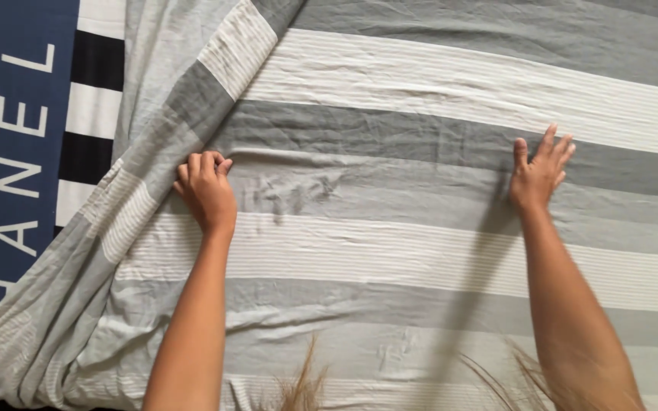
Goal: The recorder folds and smooths a striped bedsheet onto a bed.
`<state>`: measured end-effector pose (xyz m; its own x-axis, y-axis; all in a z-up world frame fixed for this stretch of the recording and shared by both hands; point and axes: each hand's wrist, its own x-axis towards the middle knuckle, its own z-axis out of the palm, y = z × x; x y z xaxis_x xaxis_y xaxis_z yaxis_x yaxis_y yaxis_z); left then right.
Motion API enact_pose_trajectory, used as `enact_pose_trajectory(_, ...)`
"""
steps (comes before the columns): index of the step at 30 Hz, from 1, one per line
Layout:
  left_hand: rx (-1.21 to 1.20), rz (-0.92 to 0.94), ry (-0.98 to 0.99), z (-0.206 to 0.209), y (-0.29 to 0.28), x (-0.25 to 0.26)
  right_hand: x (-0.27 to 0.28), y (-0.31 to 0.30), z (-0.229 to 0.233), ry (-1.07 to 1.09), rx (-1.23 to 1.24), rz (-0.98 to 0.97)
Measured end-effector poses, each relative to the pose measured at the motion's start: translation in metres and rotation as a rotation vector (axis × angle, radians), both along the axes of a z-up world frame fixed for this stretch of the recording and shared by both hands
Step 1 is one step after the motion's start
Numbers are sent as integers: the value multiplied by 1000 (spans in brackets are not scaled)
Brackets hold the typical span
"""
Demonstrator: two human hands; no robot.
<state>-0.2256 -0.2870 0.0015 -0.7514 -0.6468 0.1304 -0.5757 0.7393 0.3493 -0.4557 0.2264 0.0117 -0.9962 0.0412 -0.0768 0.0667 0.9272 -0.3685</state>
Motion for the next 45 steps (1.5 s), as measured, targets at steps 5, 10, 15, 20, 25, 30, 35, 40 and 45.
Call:
enact_pose_trajectory(5, -9, -20, 74, -15, -13, 3, -21, -52, -19, -229, 196, -117)
enact_pose_trajectory(10, -88, 40, 3, -10, -9, 3, -11, -174, -29, -100, 282, 184)
enact_pose_trajectory(15, -108, 10, -20, 2, -9, 8, 68, -304, 7, -72, 309, 511)
enact_pose_trajectory(20, -124, -12, 30, 15, -43, 19, 192, -390, -18, 120, 3, 923)
enact_pose_trajectory(25, -194, -4, 30, 36, -102, 59, 267, -402, -3, 86, 95, 1073)
enact_pose_trajectory(30, 2, -62, -138, 56, -143, 129, 327, -375, -2, 51, 87, 1174)
enact_pose_trajectory(35, 45, 21, -507, 80, -166, 209, 372, -339, 8, -36, 130, 1252)
enact_pose_trajectory(40, -109, 62, -583, 80, -161, 312, 415, -299, 12, -38, 90, 1236)
enact_pose_trajectory(45, -235, -25, -542, 77, -89, 373, 437, -303, 37, -224, -190, 992)
